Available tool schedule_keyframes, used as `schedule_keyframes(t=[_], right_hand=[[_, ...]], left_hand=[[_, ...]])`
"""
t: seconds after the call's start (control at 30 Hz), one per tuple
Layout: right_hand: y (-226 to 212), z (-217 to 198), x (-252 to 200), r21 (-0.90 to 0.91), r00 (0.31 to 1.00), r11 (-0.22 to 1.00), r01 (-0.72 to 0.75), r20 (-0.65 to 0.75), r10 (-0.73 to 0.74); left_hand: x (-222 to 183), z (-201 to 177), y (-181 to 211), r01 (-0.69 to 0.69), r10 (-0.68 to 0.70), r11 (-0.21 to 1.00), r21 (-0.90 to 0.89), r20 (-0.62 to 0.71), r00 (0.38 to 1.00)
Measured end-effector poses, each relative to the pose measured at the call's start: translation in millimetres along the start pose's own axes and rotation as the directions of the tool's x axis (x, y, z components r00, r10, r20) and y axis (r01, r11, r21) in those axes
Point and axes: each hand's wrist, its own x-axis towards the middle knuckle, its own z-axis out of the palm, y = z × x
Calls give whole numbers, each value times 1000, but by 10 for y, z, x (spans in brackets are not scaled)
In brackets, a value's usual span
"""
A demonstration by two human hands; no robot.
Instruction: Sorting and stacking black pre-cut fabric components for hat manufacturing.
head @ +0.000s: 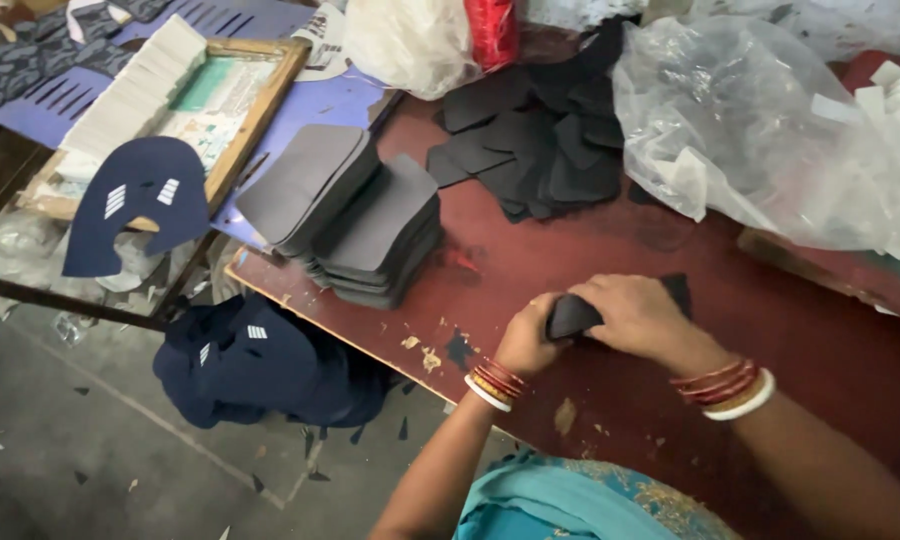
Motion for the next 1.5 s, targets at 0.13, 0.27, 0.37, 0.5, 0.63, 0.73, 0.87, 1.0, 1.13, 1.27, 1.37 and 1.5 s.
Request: schedule_keyframes(t=[0.13, 0.27, 0.37, 0.5, 0.63, 0.73, 0.87, 1.0, 1.13, 1.27, 1.37, 1.5], right_hand=[[-68, -536, 51, 339, 969, 908, -247, 72, 237], [167, -244, 17, 920, 912, 364, -148, -15, 410], [237, 55, 122, 999, 872, 42, 4, -24, 489], [136, 166, 275, 997, 845, -74, -20, 57, 532], [-114, 50, 697, 983, 900, -177, -44, 116, 420], [-275, -121, 1224, 959, 933, -270, -90, 176, 315], [-342, -172, 2077, 922, 966, -380, -78, 164, 199], [-586, -21, 2616, 895, 959, -441, -67, 180, 218], [-738, 242, 2769, 927, 853, -306, -218, 334, 402], [-759, 229, 2838, 908, 841, -325, -263, 381, 385], [-634, 540, 3038, 951, 869, -188, -245, 301, 393], [-627, 243, 3001, 966, 897, -10, -257, 242, 370]], left_hand=[[-95, -282, 313, 38, -72, 968, -247, -128, 989], [-414, -149, 6, 20, -154, 766, -642, -154, 976], [-654, 71, 14, 79, -248, 594, -801, -90, 964], [-742, -94, 212, 83, -452, 422, -903, -131, 882], [-706, -844, 538, 148, -586, 584, -798, -288, 757], [-538, -1470, 608, 183, -541, 725, -664, -384, 748], [-309, -2170, 740, 4, -367, 846, -534, -577, 730], [-636, -2403, 909, -159, -294, 853, -497, -709, 641], [-1205, -2160, 471, -44, -365, 881, -471, -736, 570], [-1686, -1698, -416, 138, -532, 819, -556, -649, 544], [-1460, -1304, -547, 144, -537, 812, -566, -627, 564], [-1035, -835, -85, 309, -485, 870, -385, -551, 679]])
